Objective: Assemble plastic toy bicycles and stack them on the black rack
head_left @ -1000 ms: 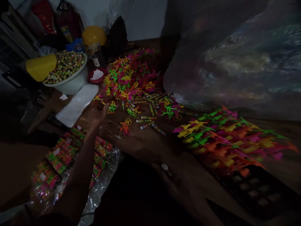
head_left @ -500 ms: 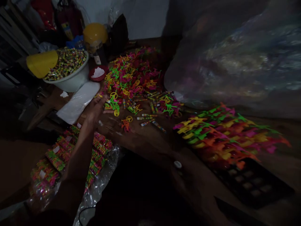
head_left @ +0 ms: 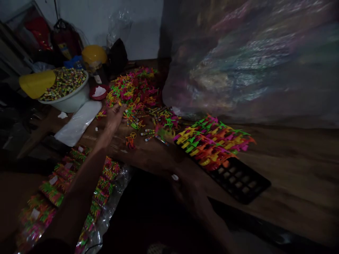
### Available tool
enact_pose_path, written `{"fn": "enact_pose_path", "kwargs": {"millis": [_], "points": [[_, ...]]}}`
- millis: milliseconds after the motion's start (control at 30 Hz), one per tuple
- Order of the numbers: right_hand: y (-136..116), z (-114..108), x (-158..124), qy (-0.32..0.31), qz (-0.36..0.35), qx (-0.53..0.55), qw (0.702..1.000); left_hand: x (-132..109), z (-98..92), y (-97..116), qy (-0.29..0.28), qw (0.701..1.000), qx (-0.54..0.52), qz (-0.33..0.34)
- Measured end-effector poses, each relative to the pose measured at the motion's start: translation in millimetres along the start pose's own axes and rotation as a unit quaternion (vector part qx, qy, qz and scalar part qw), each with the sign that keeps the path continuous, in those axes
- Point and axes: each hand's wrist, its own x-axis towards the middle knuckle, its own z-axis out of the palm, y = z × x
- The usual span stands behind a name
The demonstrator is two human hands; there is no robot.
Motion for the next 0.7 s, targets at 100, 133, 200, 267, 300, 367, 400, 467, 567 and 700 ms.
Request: {"fn": "enact_pose_path", "kwargs": {"millis": [100, 133, 200, 267, 300, 367, 400, 467, 567, 700], "points": [[6, 2, -2, 0.004, -0.011, -0.005, 1.000, -2, 7.6, -9, -0.013, 0.997, -0.036, -0.060], [9, 3, -3, 0.008, -0.013, -0.016, 1.000, -4, 9.4, -12, -0.020, 0.996, -0.046, -0.080], [16, 7, -3, 0.011, -0.007, -0.044, 0.999, -12, 11.9, -14, -0.046, 0.991, -0.055, -0.110], [21, 10, -3, 0.006, 0.012, -0.052, 0.999, -24, 12.7, -11, -0.091, 0.984, -0.067, -0.137], [23, 11, -3, 0.000, 0.022, -0.045, 0.999, -32, 12.5, -8, -0.118, 0.980, -0.073, -0.144], [25, 9, -3, -0.027, 0.040, -0.023, 0.999, -51, 11.5, -1, -0.167, 0.971, -0.080, -0.149], [25, 6, -5, -0.041, 0.051, -0.016, 0.998, -61, 11.0, 2, -0.189, 0.967, -0.078, -0.149], [25, -2, -10, -0.045, 0.076, -0.019, 0.996, -83, 10.8, 4, -0.223, 0.960, -0.068, -0.153], [23, -18, -20, 0.030, 0.129, -0.060, 0.989, -112, 15.2, -1, -0.237, 0.954, -0.068, -0.168], [19, -27, -24, 0.087, 0.168, -0.083, 0.978, -136, 28.1, -9, -0.216, 0.955, -0.084, -0.184]]}}
